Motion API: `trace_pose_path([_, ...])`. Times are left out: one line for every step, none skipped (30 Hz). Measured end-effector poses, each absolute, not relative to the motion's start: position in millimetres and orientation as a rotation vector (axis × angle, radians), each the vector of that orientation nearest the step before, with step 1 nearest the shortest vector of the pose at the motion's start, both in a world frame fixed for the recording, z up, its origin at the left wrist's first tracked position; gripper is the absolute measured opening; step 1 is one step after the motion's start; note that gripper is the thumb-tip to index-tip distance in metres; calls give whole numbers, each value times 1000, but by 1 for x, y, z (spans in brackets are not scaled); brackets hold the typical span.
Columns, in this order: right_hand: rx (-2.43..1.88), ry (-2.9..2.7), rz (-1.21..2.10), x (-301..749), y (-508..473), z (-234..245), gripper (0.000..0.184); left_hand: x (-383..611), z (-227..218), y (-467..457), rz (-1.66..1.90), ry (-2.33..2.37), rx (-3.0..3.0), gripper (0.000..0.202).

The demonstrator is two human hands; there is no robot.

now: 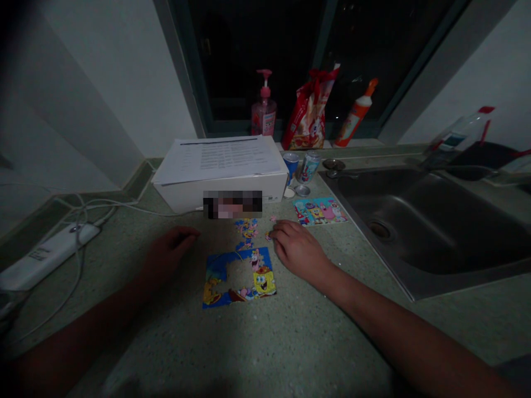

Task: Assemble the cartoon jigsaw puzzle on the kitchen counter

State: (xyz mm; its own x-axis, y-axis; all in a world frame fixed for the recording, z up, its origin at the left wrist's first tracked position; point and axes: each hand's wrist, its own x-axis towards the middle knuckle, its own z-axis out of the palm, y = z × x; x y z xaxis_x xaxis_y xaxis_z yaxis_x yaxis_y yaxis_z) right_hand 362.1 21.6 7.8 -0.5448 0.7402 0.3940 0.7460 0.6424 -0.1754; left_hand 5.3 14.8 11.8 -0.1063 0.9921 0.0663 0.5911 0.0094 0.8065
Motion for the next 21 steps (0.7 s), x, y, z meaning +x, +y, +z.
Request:
trace_pose_path([-1165, -2433, -22, 362, 22, 8, 28, 5, 12, 15, 958, 1745, 1633, 35])
trace_pose_path([-1162, -2438, -24, 362, 22, 8, 28, 5, 12, 15, 960, 1742, 1636, 36])
trace_pose_path([-1162, -2443, -25, 362, 22, 8, 29, 5, 12, 15, 958, 1742, 1636, 36])
trace_pose_path([-1162, -2448, -24, 362, 22, 8, 29, 5, 13, 15, 954, 1747, 1633, 35])
trace_pose_path([-1163, -2449, -23, 362, 21, 9, 29, 5, 13, 15, 948, 1754, 1631, 35])
trace_pose_path([-1163, -2449, -22, 362, 21, 9, 29, 5, 14, 15, 940, 1760, 1630, 35])
trace_pose_path([-1163, -2448, -23, 362, 21, 9, 29, 5, 15, 14, 935, 1763, 1631, 36])
trace_pose_path([-1163, -2446, -25, 362, 21, 9, 29, 6, 15, 14, 930, 1763, 1632, 36])
trace_pose_path([-1162, -2445, -28, 362, 21, 9, 28, 6, 16, 14, 927, 1761, 1633, 36])
trace_pose_path([-1164, -2444, -29, 362, 21, 9, 28, 6, 16, 14, 925, 1756, 1635, 36])
trace_pose_path([-1164, -2443, -29, 362, 21, 9, 28, 6, 16, 14, 928, 1754, 1635, 36])
trace_pose_path([-1165, -2443, -30, 362, 21, 8, 28, 6, 16, 14, 934, 1753, 1634, 36])
trace_pose_path([-1165, -2442, -30, 362, 21, 8, 28, 6, 16, 14, 940, 1752, 1633, 36])
trace_pose_path([-1163, -2441, -29, 362, 21, 8, 28, 6, 15, 14, 943, 1747, 1634, 35])
trace_pose_path([-1159, -2440, -29, 362, 21, 8, 28, 6, 15, 14, 949, 1742, 1633, 34])
trace_pose_path([-1157, -2438, -26, 362, 21, 8, 29, 6, 15, 14, 952, 1736, 1632, 34])
trace_pose_path([-1156, -2436, -21, 362, 21, 8, 29, 6, 14, 14, 953, 1733, 1631, 33])
trace_pose_path([-1157, -2435, -13, 362, 21, 8, 30, 6, 14, 14, 954, 1733, 1629, 33])
trace_pose_path([-1161, -2434, -4, 362, 21, 8, 30, 6, 14, 14, 956, 1738, 1625, 33])
trace_pose_path([-1166, -2432, 3, 362, 21, 8, 31, 6, 13, 14, 958, 1743, 1620, 33])
trace_pose_path([-1171, -2430, 6, 362, 21, 9, 31, 6, 13, 14, 959, 1744, 1616, 33])
